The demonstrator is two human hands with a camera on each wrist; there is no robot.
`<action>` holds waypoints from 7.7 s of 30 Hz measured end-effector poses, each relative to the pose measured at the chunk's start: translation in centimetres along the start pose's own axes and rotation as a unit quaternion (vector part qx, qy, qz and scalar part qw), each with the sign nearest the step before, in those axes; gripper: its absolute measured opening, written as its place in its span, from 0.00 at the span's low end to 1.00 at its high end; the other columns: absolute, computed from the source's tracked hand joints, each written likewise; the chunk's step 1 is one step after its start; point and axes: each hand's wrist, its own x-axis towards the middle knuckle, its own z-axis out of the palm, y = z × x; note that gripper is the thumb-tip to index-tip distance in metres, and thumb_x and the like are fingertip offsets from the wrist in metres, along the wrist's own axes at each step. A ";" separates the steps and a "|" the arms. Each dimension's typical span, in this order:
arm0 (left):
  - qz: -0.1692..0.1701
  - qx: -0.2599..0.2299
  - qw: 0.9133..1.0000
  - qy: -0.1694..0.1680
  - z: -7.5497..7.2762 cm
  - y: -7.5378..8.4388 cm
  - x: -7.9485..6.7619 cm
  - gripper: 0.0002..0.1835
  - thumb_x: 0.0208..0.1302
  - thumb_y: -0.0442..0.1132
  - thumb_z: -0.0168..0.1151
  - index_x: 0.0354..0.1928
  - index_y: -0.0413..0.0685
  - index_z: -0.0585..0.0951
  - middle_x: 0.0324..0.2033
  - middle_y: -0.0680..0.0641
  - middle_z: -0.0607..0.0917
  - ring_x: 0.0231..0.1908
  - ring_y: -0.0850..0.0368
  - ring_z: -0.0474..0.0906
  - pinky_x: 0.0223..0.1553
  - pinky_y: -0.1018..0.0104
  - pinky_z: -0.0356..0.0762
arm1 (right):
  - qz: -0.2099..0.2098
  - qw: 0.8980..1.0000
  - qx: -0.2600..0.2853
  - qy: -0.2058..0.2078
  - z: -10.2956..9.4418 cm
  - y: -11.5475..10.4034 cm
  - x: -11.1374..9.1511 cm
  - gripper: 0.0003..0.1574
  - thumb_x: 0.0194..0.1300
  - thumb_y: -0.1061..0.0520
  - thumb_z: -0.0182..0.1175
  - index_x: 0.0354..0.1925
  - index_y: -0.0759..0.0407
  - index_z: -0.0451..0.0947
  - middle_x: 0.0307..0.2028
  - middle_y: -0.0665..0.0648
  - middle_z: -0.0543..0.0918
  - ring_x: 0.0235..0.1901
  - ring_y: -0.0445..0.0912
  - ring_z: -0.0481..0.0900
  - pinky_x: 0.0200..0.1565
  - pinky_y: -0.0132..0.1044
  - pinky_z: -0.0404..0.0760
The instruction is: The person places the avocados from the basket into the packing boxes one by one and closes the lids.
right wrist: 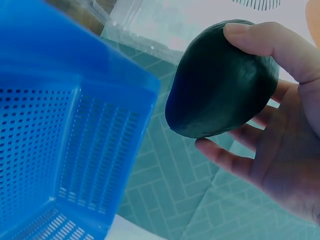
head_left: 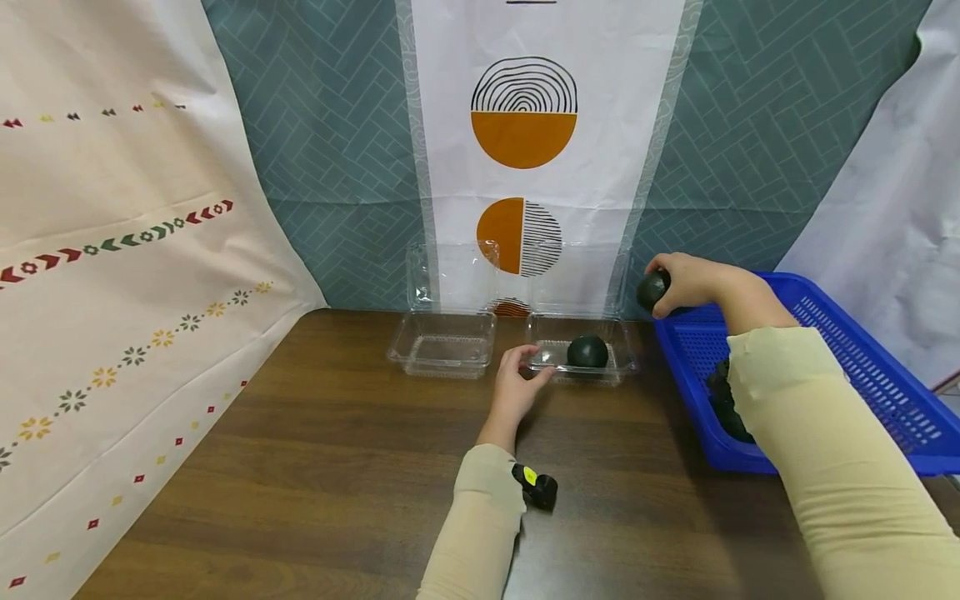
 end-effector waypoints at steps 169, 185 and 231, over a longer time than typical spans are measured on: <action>-0.020 -0.051 0.998 0.007 -0.1 0.2 0.0 0.26 0.54 0.38 0.69 0.52 0.45 0.67 0.50 0.42 0.73 0.48 0.49 0.73 0.45 0.59 0.73 | 0.017 0.994 0.056 0.093 15.6 -5.8 6.1 0.26 0.63 0.45 0.58 0.56 0.55 0.71 0.55 0.62 0.70 0.51 0.59 0.72 0.51 0.57 0.69; -0.018 -0.040 0.999 0.017 0.0 0.2 0.0 0.27 0.52 0.39 0.70 0.51 0.46 0.68 0.49 0.46 0.74 0.46 0.50 0.74 0.44 0.59 0.73 | 0.034 0.982 0.090 0.161 14.7 -4.5 5.8 0.30 0.65 0.45 0.55 0.60 0.57 0.68 0.61 0.65 0.65 0.61 0.61 0.61 0.58 0.58 0.61; -0.031 -0.039 0.999 0.017 0.0 0.1 0.0 0.26 0.53 0.39 0.70 0.51 0.48 0.68 0.47 0.49 0.74 0.46 0.52 0.73 0.42 0.62 0.72 | 0.207 0.835 0.461 0.219 12.5 0.4 6.7 0.52 0.59 0.69 0.43 0.72 0.54 0.27 0.69 0.66 0.46 0.64 0.60 0.53 0.50 0.45 0.63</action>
